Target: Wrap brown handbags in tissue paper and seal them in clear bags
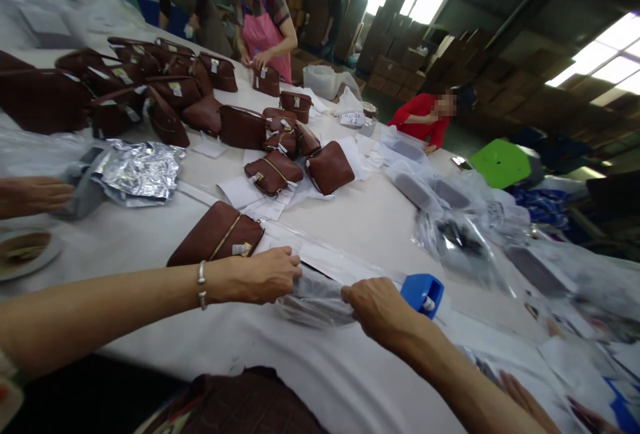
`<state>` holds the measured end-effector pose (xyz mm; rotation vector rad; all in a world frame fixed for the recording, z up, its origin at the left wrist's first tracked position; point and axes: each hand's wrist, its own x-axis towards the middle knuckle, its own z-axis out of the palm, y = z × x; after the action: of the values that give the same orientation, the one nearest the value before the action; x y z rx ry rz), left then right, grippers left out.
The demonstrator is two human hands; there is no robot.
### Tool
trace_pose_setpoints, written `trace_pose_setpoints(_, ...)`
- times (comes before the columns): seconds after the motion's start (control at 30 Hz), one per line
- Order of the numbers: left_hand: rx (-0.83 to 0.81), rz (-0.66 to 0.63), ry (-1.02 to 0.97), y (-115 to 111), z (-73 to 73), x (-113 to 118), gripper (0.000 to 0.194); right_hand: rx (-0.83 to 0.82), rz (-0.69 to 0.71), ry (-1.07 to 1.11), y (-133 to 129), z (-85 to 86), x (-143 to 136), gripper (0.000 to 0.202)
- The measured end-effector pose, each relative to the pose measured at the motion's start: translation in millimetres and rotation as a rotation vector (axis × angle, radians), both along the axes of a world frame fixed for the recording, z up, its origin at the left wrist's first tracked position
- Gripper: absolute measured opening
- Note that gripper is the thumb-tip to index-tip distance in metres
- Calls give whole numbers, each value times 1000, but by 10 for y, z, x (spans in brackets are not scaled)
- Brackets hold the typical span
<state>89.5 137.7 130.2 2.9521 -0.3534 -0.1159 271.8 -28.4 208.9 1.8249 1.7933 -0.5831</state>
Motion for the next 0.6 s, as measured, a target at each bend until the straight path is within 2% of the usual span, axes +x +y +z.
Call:
trace_pose_setpoints(0.17, 53, 26, 241, 27, 145, 44, 21, -79, -44, -41, -39, 49, 73, 21)
trace_pose_setpoints(0.23, 47, 13, 282, 2, 225, 69, 19, -39, -63, 37, -42, 31, 88, 31)
trace_pose_setpoints(0.3, 19, -11, 268, -27, 324, 64, 16, -1, -75, 108, -58, -2, 98, 40)
trace_pose_setpoints(0.37, 7, -6, 204, -31, 435, 18, 18, -11, -68, 88, -105, -32, 113, 33)
trace_pose_setpoints(0.47, -11, 85, 120, 23, 584, -61, 29, -5, -46, -10, -222, -34, 147, 24)
trace_pose_setpoints(0.53, -65, 124, 94, 54, 613, -41, 25, 26, -46, 12, -280, -8, 144, 22)
trace_pose_setpoints(0.6, -76, 103, 79, 39, 533, 70, 10, 12, -27, 53, -285, 15, 91, 17)
